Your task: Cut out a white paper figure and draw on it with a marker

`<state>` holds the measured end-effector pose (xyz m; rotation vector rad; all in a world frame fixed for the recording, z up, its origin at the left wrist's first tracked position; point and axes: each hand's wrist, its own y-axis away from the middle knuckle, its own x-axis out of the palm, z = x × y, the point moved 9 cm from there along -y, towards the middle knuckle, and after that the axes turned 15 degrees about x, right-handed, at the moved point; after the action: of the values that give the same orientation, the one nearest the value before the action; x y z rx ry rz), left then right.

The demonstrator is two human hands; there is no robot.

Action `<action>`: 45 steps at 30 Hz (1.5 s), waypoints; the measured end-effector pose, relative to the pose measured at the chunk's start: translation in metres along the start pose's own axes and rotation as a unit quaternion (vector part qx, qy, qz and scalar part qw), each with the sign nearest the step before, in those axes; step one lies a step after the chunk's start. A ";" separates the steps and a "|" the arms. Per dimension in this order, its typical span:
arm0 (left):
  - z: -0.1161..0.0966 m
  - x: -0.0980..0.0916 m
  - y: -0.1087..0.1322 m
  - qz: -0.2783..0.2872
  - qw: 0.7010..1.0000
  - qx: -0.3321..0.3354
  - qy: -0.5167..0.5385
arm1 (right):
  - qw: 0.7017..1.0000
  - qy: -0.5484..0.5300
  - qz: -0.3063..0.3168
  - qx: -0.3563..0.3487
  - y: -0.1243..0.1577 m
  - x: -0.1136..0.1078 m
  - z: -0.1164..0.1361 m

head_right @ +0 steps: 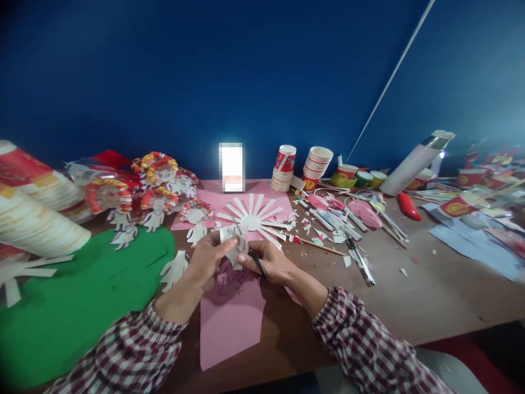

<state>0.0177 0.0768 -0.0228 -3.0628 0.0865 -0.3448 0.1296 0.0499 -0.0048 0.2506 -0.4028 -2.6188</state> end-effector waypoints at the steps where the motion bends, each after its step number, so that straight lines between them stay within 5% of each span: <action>1: -0.001 -0.001 0.000 0.001 1.000 0.005 -0.008 | 1.000 -0.001 0.000 0.000 0.000 0.000 0.000; 29: -0.008 0.004 0.004 -0.016 0.998 -0.039 0.036 | 1.000 0.012 -0.024 0.009 0.000 -0.001 0.002; 45: -0.005 0.002 0.000 -0.021 0.999 0.001 0.047 | 1.000 -0.015 -0.024 0.004 0.000 -0.004 0.001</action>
<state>0.0190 0.0762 -0.0177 -3.0489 0.0244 -0.4905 0.1324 0.0521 -0.0036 0.2272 -0.4221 -2.6710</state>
